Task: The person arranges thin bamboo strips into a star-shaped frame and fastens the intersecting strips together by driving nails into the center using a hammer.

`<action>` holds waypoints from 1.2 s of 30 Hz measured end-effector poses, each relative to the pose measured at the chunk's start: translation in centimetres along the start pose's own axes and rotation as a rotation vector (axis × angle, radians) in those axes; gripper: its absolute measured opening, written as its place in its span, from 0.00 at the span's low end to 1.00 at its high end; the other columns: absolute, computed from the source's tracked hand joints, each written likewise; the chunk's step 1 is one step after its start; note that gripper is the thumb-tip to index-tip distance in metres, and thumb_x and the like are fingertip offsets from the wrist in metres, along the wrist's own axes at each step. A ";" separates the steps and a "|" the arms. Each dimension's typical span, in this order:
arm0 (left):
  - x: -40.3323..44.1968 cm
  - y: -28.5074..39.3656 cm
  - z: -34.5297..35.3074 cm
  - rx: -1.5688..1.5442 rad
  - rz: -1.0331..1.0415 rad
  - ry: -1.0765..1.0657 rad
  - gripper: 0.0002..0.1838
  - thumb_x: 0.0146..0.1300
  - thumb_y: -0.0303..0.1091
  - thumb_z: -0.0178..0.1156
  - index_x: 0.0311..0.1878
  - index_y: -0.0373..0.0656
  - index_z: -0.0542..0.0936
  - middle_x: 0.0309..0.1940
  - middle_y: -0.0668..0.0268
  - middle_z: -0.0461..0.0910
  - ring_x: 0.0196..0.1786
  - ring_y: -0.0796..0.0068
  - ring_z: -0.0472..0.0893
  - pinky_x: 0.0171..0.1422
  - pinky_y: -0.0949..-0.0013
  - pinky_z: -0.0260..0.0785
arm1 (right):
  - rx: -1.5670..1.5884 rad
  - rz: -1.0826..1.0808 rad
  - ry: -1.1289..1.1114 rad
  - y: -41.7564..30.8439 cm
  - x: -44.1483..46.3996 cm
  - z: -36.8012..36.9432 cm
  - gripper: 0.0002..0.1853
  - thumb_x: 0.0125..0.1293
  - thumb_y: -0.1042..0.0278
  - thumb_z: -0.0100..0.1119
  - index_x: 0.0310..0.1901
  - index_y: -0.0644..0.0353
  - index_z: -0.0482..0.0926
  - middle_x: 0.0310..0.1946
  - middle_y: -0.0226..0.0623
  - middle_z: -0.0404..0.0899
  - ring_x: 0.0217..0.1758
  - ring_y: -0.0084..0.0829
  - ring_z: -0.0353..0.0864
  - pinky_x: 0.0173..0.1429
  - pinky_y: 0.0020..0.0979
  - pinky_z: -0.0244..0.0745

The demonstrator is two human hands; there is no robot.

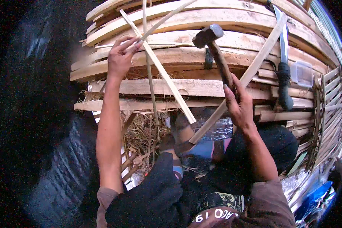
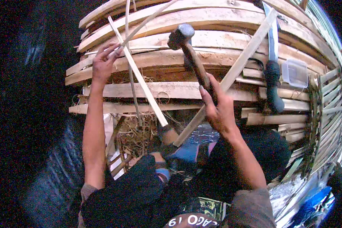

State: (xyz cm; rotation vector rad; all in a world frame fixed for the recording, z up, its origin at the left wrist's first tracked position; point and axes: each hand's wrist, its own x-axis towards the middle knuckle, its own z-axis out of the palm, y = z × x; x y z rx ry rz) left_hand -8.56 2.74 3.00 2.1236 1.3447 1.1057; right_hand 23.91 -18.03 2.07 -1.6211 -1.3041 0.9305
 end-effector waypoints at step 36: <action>-1.0 1.2 0.4 0.183 0.071 -0.009 0.13 0.62 0.32 0.67 0.50 0.48 0.86 0.36 0.62 0.83 0.39 0.68 0.82 0.44 0.67 0.73 | -0.003 -0.202 0.064 1.3 0.4 1.2 0.20 0.70 0.66 0.58 0.61 0.59 0.73 0.37 0.51 0.83 0.40 0.43 0.87 0.43 0.36 0.77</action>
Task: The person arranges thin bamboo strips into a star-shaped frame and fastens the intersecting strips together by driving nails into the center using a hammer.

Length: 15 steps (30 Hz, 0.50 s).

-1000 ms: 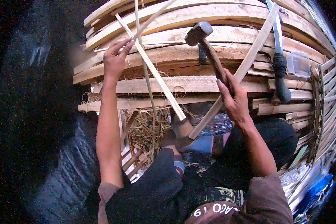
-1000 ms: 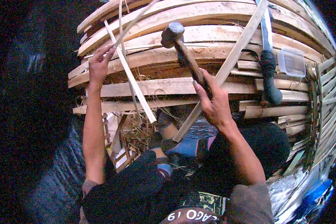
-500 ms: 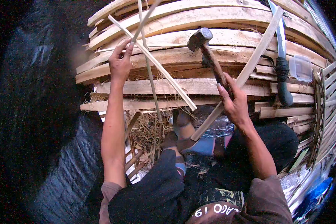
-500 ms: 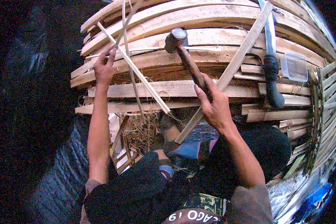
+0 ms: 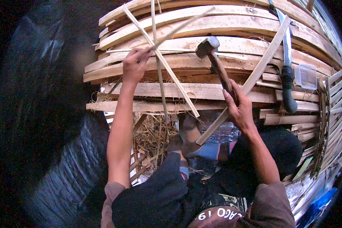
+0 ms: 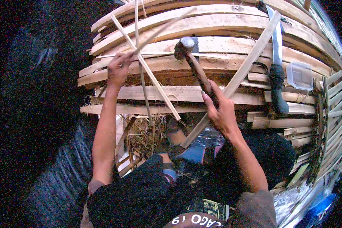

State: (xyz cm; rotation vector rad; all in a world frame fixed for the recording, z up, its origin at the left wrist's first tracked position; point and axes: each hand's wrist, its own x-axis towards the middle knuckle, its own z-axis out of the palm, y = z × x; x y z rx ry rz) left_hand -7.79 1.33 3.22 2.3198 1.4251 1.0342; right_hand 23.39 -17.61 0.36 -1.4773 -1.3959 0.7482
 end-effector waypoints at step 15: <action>0.7 -0.9 -0.1 -0.031 -0.016 -0.117 0.22 0.59 0.44 0.70 0.55 0.48 0.84 0.38 0.57 0.83 0.39 0.67 0.83 0.44 0.65 0.74 | -0.014 0.005 -0.016 0.3 -0.1 0.1 0.21 0.70 0.68 0.59 0.63 0.59 0.72 0.40 0.51 0.84 0.43 0.40 0.87 0.45 0.35 0.78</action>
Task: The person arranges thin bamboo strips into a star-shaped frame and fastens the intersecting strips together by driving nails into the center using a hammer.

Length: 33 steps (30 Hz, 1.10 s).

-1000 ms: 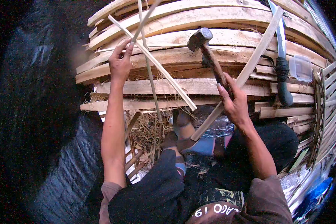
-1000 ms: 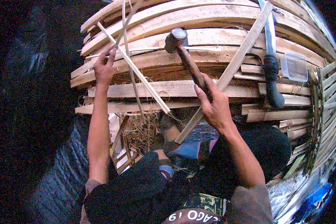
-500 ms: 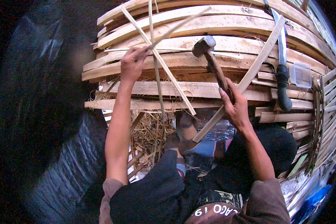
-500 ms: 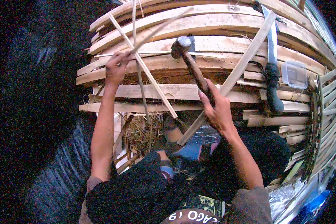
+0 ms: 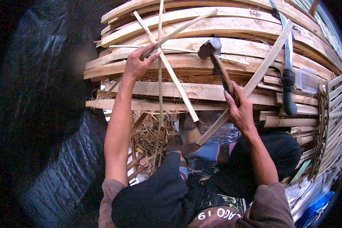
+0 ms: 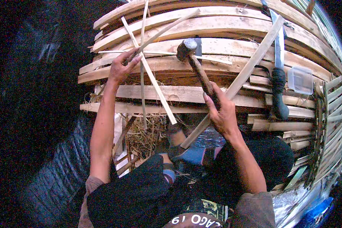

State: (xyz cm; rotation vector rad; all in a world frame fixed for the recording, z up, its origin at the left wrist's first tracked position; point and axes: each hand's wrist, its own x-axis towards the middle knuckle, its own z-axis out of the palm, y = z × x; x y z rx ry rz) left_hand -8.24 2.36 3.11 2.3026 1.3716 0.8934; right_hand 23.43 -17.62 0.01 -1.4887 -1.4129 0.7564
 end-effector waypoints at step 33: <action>0.4 4.8 2.0 -0.546 -0.641 0.107 0.27 0.56 0.36 0.73 0.61 0.48 0.79 0.36 0.71 0.87 0.33 0.87 0.79 0.34 0.77 0.68 | -0.032 0.067 -0.027 -0.6 0.2 -0.3 0.21 0.70 0.66 0.58 0.63 0.60 0.72 0.31 0.48 0.82 0.31 0.34 0.83 0.39 0.35 0.76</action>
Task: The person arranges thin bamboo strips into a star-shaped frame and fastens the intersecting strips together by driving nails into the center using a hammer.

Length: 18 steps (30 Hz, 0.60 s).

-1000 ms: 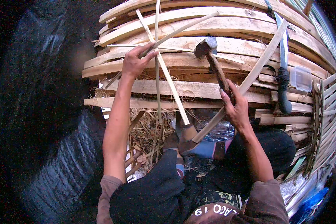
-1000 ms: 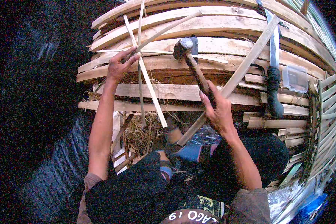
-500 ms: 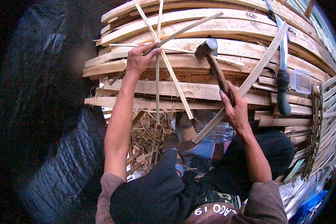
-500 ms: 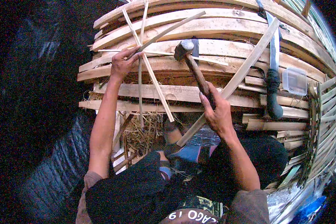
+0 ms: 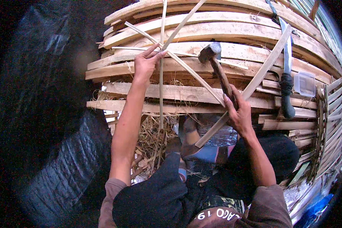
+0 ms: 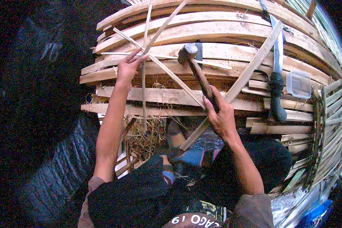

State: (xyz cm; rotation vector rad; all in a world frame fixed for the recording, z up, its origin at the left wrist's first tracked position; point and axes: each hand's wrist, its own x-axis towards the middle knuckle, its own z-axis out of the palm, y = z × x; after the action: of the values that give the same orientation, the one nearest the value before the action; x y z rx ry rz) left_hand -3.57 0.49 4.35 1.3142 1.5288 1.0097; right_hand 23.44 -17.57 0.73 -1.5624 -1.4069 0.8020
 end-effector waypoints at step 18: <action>4.2 0.2 1.7 0.109 0.115 -0.051 0.24 0.59 0.36 0.71 0.60 0.45 0.80 0.36 0.75 0.84 0.31 0.88 0.74 0.30 0.80 0.65 | 0.577 0.338 0.085 0.8 -0.3 0.0 0.22 0.77 0.53 0.48 0.65 0.57 0.69 0.22 0.21 0.65 0.20 0.12 0.63 0.21 0.17 0.58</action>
State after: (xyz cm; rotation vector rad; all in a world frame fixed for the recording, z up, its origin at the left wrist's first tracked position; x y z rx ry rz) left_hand -2.24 4.76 3.62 1.5075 1.5022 0.9673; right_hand 23.77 -17.82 0.00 -1.3616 -0.7551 1.2013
